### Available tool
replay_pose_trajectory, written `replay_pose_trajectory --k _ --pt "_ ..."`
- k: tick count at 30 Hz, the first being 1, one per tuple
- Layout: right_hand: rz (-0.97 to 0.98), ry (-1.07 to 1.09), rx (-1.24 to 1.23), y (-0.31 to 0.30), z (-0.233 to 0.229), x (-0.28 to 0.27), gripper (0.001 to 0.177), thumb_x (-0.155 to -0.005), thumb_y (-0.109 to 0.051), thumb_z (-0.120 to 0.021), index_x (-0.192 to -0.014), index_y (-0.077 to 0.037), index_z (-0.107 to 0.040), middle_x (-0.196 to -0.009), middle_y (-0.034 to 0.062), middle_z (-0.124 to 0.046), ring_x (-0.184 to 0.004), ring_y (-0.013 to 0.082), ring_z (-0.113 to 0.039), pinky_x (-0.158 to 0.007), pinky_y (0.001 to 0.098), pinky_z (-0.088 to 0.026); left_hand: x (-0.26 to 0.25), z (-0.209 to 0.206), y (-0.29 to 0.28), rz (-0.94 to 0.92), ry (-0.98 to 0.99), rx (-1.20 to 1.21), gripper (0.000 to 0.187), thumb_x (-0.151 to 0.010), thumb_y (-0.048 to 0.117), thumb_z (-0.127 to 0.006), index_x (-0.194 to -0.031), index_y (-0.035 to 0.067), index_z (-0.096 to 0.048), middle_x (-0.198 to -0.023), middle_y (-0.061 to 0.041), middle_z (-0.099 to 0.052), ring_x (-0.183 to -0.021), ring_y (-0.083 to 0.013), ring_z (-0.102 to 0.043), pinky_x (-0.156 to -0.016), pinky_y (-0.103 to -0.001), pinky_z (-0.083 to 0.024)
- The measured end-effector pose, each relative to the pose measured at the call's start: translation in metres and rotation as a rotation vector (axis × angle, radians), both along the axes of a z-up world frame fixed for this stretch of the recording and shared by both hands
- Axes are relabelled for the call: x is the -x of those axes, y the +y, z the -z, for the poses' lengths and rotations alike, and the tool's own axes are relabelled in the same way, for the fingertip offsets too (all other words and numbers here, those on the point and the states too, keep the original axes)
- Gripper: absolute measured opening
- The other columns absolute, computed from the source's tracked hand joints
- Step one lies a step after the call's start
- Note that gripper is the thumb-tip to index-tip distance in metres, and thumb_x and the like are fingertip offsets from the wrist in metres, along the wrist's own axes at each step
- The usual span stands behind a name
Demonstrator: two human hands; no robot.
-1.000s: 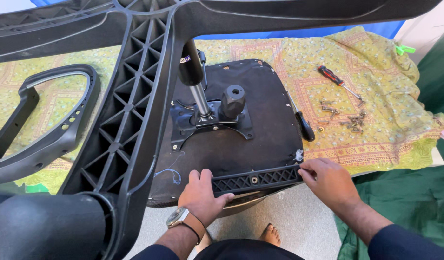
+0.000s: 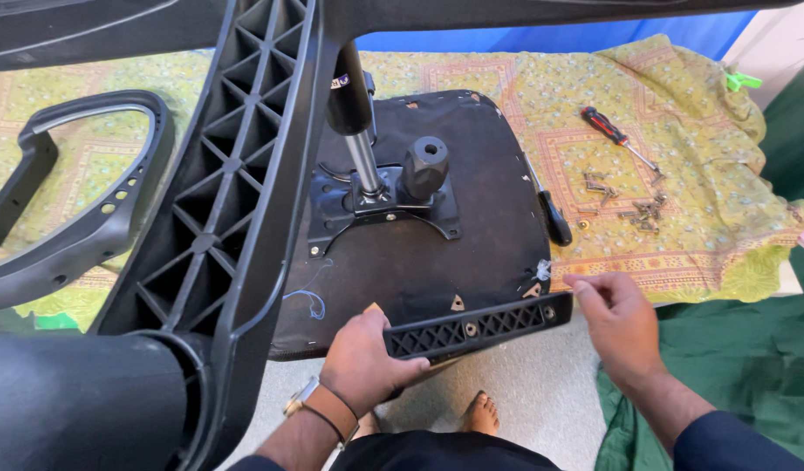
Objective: The person attaches a black plastic frame to the underside of an office chair seat using a screwdriver and screws. They align the frame, insert screws, and tighten them to secure the component.
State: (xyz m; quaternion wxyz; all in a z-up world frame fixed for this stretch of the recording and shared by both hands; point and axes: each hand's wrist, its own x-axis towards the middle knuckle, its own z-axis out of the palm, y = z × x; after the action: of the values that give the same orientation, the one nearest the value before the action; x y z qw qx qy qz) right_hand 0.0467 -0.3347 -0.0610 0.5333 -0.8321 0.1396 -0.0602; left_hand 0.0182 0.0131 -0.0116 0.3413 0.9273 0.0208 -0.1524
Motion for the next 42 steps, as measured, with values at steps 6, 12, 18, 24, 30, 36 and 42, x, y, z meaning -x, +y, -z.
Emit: replay_pose_trajectory --k 6,12,18,24,30,36,42 --pt "0.17 0.27 -0.507 -0.02 0.044 -0.032 0.021 -0.092 -0.011 -0.058 -0.113 -0.013 -0.063 -0.082 0.0044 -0.059 -0.071 0.0175 -0.056 -0.065 0.0317 -0.046 0.025 -0.014 0.008 0.013 0.058 -0.017 0.069 -0.058 0.04 -0.095 -0.107 0.003 -0.064 -0.102 -0.017 -0.069 -0.1 -0.0328 -0.067 -0.089 -0.041 -0.053" --pt "0.176 0.727 -0.418 0.008 0.036 -0.052 0.047 -0.093 -0.061 -0.058 -0.098 -0.016 -0.068 -0.082 -0.002 -0.057 -0.075 0.0132 -0.046 -0.066 0.0319 -0.036 0.022 -0.034 0.031 -0.057 0.189 0.052 0.061 -0.058 0.038 -0.091 -0.099 0.001 -0.065 -0.099 -0.017 -0.076 -0.094 -0.0269 -0.075 -0.086 -0.036 -0.058" --pt "0.058 0.669 -0.457 0.024 0.025 -0.06 0.042 -0.084 -0.058 -0.073 -0.097 -0.019 -0.07 -0.084 -0.0045 -0.063 -0.074 0.0118 -0.045 -0.061 0.0294 -0.029 0.02 -0.037 0.038 0.035 0.066 0.048 0.068 -0.056 0.037 -0.096 -0.103 0.0 -0.064 -0.095 -0.017 -0.072 -0.09 -0.0297 -0.073 -0.08 -0.038 -0.057" --pt "0.032 0.68 -0.632 0.036 0.024 -0.061 0.039 -0.085 -0.035 -0.074 -0.108 -0.004 -0.072 -0.096 0.0098 -0.076 -0.09 0.0259 -0.068 -0.077 0.0403 -0.057 0.022 -0.032 0.037 -0.055 0.149 0.058 0.062 -0.057 0.038 -0.093 -0.097 0.001 -0.064 -0.095 -0.017 -0.075 -0.089 -0.0273 -0.075 -0.082 -0.038 -0.059" --pt "0.035 0.47 -0.485 0.055 -0.004 -0.042 0.041 -0.086 -0.031 -0.073 -0.116 -0.004 -0.068 -0.1 0.0069 -0.075 -0.094 0.0207 -0.068 -0.084 0.0375 -0.053 0.018 -0.023 0.053 0.034 0.059 -0.011 0.064 -0.057 0.038 -0.095 -0.098 0.0 -0.062 -0.098 -0.018 -0.07 -0.091 -0.0298 -0.071 -0.082 -0.039 -0.057" --pt "0.036 0.393 -0.453 0.066 -0.011 -0.015 0.043 -0.085 -0.034 -0.074 -0.113 -0.002 -0.07 -0.095 0.0056 -0.073 -0.084 0.0147 -0.063 -0.073 0.0305 -0.045 0.02 -0.015 0.063 0.13 0.078 -0.021 0.063 -0.058 0.038 -0.094 -0.098 0.0 -0.063 -0.099 -0.017 -0.069 -0.095 -0.0311 -0.07 -0.087 -0.039 -0.056" --pt "0.087 0.505 -0.339 0.063 0.01 0.004 0.046 -0.089 -0.043 -0.073 -0.114 -0.004 -0.07 -0.089 0.0024 -0.063 -0.073 0.0141 -0.042 -0.061 0.0328 -0.029 0.029 -0.018 0.066 0.163 0.107 -0.066 0.061 -0.06 0.038 -0.093 -0.099 0.0 -0.065 -0.102 -0.017 -0.07 -0.099 -0.0307 -0.069 -0.09 -0.038 -0.056"
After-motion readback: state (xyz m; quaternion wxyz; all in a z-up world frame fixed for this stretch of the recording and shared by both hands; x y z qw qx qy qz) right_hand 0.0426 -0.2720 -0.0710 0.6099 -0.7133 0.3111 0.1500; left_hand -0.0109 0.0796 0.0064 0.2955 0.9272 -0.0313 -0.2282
